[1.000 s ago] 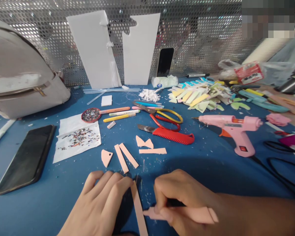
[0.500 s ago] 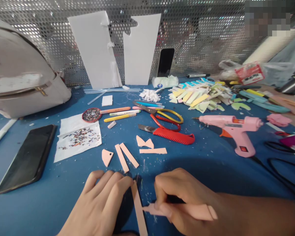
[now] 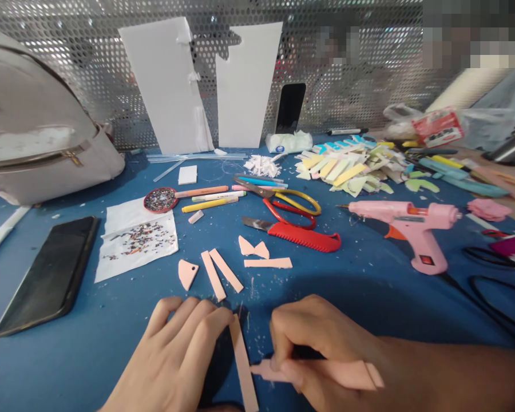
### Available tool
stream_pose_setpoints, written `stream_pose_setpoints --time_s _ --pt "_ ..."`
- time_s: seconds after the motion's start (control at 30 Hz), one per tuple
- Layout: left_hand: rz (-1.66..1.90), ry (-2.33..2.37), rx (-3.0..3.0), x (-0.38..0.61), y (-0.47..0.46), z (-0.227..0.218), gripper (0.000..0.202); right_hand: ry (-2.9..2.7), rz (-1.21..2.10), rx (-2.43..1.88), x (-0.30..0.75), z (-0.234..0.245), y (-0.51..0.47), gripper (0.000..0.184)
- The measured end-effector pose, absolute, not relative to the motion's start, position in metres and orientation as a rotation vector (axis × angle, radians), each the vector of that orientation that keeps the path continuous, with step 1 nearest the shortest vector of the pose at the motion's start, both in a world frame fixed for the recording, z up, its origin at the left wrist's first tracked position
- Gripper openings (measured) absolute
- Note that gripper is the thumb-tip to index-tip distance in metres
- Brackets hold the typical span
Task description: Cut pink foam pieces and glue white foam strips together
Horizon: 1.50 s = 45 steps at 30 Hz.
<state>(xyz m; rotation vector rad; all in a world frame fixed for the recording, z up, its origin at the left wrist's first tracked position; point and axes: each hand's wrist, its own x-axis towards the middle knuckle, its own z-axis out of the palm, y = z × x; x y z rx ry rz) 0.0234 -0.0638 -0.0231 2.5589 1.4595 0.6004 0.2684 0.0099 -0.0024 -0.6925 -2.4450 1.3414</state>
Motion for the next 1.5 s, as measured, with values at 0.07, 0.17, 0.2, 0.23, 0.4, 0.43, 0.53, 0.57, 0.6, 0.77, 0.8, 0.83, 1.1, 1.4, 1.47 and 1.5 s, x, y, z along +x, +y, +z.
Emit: stream_pose_setpoints --time_s 0.07,0.17,0.2,0.23,0.4,0.43,0.53,0.57,0.6,0.77,0.8,0.83,1.1,1.4,1.47,1.5 --pt "0.58 1.452 2.567 0.023 -0.063 -0.022 0.051 -2.445 1.331 -0.654 0.269 -0.005 0.008 0.022" --pt "0.562 1.434 2.569 0.023 -0.062 -0.02 0.055 -2.445 1.354 -0.498 0.27 -0.009 0.006 0.026" --pt "0.559 1.436 2.565 0.023 -0.062 -0.019 0.057 -2.436 1.352 -0.504 0.269 -0.009 0.007 0.027" --pt "0.558 1.438 2.562 0.023 -0.062 -0.019 0.058 -2.428 1.352 -0.526 0.269 -0.009 0.008 0.026" --pt "0.563 1.426 2.555 0.022 -0.062 -0.018 0.058 -2.397 1.465 -0.361 0.268 -0.006 0.015 0.025" --pt "0.564 1.424 2.552 0.022 -0.062 -0.018 0.056 -2.385 1.476 -0.365 0.269 -0.005 0.015 0.025" --pt "0.553 1.423 2.551 0.022 -0.063 -0.017 0.055 -2.324 1.428 -0.586 0.27 -0.004 0.013 0.023" --pt "0.545 1.416 2.549 0.022 -0.063 -0.017 0.058 -2.318 1.411 -0.636 0.27 -0.004 0.012 0.022" --pt "0.533 1.408 2.546 0.022 -0.064 -0.016 0.061 -2.322 1.401 -0.637 0.27 -0.004 0.01 0.023" --pt "0.509 1.406 2.521 0.023 -0.065 -0.013 0.075 -2.419 1.327 -0.601 0.268 -0.003 0.012 0.024" --pt "0.519 1.406 2.512 0.023 -0.065 -0.013 0.075 -2.421 1.326 -0.648 0.268 -0.002 0.014 0.025" --pt "0.527 1.405 2.501 0.022 -0.065 -0.013 0.076 -2.41 1.337 -0.71 0.268 -0.001 0.017 0.026" --pt "0.512 1.347 2.449 0.02 -0.064 -0.011 0.082 -2.337 1.428 -0.579 0.267 -0.002 0.021 0.025" --pt "0.503 1.363 2.426 0.02 -0.063 -0.011 0.084 -2.353 1.332 -0.803 0.267 0.0 0.024 0.033" --pt "0.506 1.359 2.437 0.02 -0.063 -0.011 0.082 -2.356 1.332 -0.749 0.267 0.0 0.022 0.031" --pt "0.504 1.356 2.453 0.02 -0.063 -0.011 0.082 -2.383 1.318 -0.685 0.267 -0.001 0.021 0.029"
